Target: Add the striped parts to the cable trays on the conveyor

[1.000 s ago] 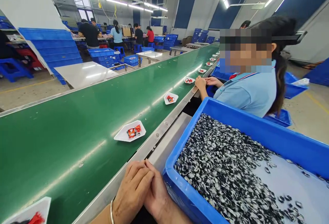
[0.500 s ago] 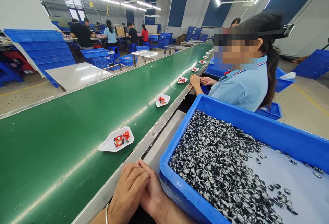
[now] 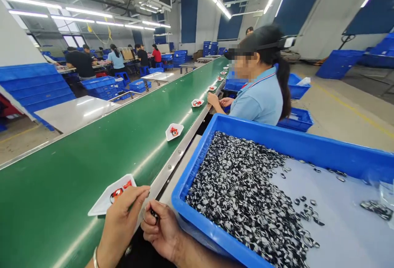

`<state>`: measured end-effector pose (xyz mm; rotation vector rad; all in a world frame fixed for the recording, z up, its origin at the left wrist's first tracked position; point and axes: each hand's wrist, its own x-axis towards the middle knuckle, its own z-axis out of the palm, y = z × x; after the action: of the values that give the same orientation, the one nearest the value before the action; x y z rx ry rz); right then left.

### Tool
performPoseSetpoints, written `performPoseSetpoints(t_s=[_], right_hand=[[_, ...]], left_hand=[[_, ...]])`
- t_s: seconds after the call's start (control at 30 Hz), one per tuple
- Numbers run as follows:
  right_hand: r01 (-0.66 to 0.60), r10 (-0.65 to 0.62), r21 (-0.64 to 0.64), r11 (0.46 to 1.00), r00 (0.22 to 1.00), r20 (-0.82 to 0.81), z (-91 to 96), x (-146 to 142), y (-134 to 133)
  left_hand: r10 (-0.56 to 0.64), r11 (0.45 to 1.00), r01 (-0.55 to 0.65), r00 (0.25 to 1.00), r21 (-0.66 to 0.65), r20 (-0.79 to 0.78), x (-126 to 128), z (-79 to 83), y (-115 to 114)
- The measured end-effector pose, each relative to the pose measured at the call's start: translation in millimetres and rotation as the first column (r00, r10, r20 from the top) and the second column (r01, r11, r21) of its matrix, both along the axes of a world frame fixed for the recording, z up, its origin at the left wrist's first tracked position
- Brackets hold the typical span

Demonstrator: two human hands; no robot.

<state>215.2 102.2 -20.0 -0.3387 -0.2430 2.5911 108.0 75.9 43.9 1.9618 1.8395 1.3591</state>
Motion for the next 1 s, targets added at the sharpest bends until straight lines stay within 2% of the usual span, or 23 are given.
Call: performPoseSetpoints(t_s=[0.1, 0.2, 0.27, 0.37, 0.5, 0.7, 0.8, 0.9, 1.0], right_hand=[[0.012, -0.011, 0.015, 1.000, 1.000, -0.023, -0.6, 1, 1], [0.006, -0.005, 0.025, 1.000, 1.000, -0.030, -2.1, 1, 2], [-0.003, 0.004, 0.031, 1.000, 1.000, -0.027, -2.2, 0, 3], [-0.018, 0.019, 0.036, 0.999, 1.000, -0.016, -1.1, 1, 5], [-0.059, 0.063, 0.064, 0.996, 0.996, -0.070, -3.0, 0, 10], [-0.061, 0.066, 0.081, 0.995, 0.996, -0.066, -6.4, -1, 14], [-0.058, 0.063, 0.060, 0.996, 0.995, -0.074, -5.5, -1, 13], [-0.024, 0.025, 0.021, 0.999, 0.997, -0.068, -2.7, 0, 11], [0.038, -0.039, -0.019, 0.999, 0.999, -0.034, 0.4, -1, 9]], left_hand=[[0.020, 0.980, -0.038, 0.995, -0.195, -0.094, -8, 20.8, 40], [0.042, 0.932, -0.132, 0.964, -0.337, -0.262, -14, 37.3, 93], [0.048, 0.921, -0.178, 0.935, -0.347, -0.351, -16, 42.3, 128], [0.063, 0.910, -0.250, 0.873, -0.332, -0.484, -16, 40.6, 171], [0.049, 0.900, -0.313, 0.764, -0.303, -0.644, -11, 30.7, 203], [-0.031, 0.896, -0.320, 0.647, -0.308, -0.762, -6, 14.3, 219], [-0.053, 0.893, -0.323, 0.615, -0.313, -0.787, -8, 13.5, 218], [-0.036, 0.904, -0.325, 0.592, -0.279, -0.805, -11, 26.1, 203], [-0.017, 0.920, -0.309, 0.584, -0.242, -0.812, -9, 42.6, 161]])
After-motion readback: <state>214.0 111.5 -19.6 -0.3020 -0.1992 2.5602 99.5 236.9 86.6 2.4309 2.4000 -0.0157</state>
